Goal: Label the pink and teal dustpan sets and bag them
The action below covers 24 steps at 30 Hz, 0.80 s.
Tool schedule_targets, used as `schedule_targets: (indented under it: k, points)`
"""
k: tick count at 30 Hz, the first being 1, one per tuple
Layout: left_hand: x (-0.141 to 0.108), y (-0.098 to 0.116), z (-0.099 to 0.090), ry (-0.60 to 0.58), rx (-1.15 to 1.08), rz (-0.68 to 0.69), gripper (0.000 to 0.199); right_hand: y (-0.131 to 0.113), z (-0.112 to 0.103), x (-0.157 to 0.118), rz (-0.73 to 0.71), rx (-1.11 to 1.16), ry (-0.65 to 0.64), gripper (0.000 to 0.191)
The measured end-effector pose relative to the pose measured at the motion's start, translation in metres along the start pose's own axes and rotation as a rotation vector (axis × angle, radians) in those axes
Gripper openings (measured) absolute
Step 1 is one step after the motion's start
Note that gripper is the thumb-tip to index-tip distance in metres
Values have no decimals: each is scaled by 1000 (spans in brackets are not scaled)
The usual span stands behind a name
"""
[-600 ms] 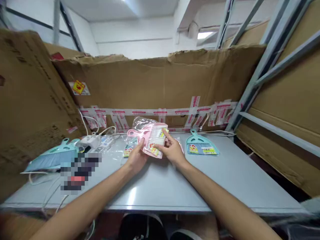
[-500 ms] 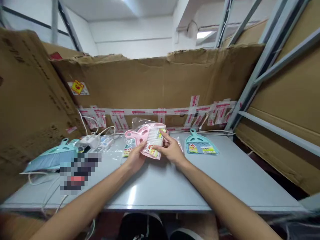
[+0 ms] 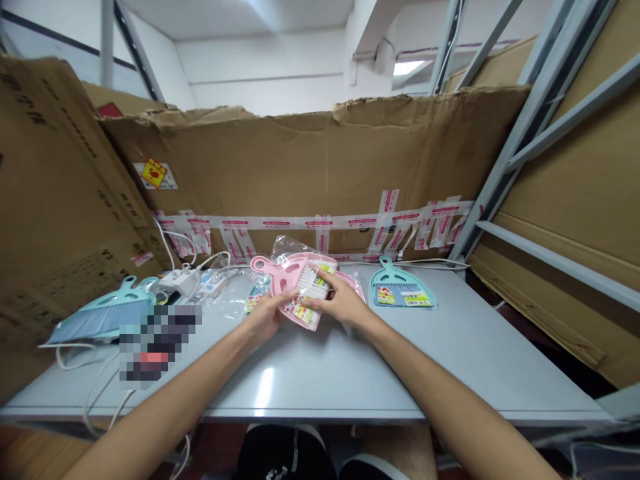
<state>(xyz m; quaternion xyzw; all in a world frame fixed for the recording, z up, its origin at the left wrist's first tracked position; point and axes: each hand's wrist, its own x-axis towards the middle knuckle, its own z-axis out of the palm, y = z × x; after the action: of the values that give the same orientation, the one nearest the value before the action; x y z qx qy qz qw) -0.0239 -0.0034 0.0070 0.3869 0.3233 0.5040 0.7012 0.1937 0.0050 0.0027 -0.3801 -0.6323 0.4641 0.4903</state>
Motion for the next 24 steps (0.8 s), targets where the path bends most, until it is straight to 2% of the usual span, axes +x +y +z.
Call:
schedule_targets:
  k: [5,9,14,17,20,24]
  points:
    - [4,2,0,58,-98,-33,34,-2,-2,0,-20,73,45,94]
    - [6,5,1,100,-182,26,28,0,-2,-1,-110,-55,118,87]
    - [1,3,5,46,-200,42,21,7,2,-1,-138,-262,143,96]
    - [-1,-2,8,-31,-176,20,27,13,5,1,-127,-305,141,96]
    - [0,-9,9,-73,-159,2,29,16,6,1,-124,-286,171,94]
    - [4,-12,7,-7,-174,-15,21,7,5,0,-76,-131,150,95]
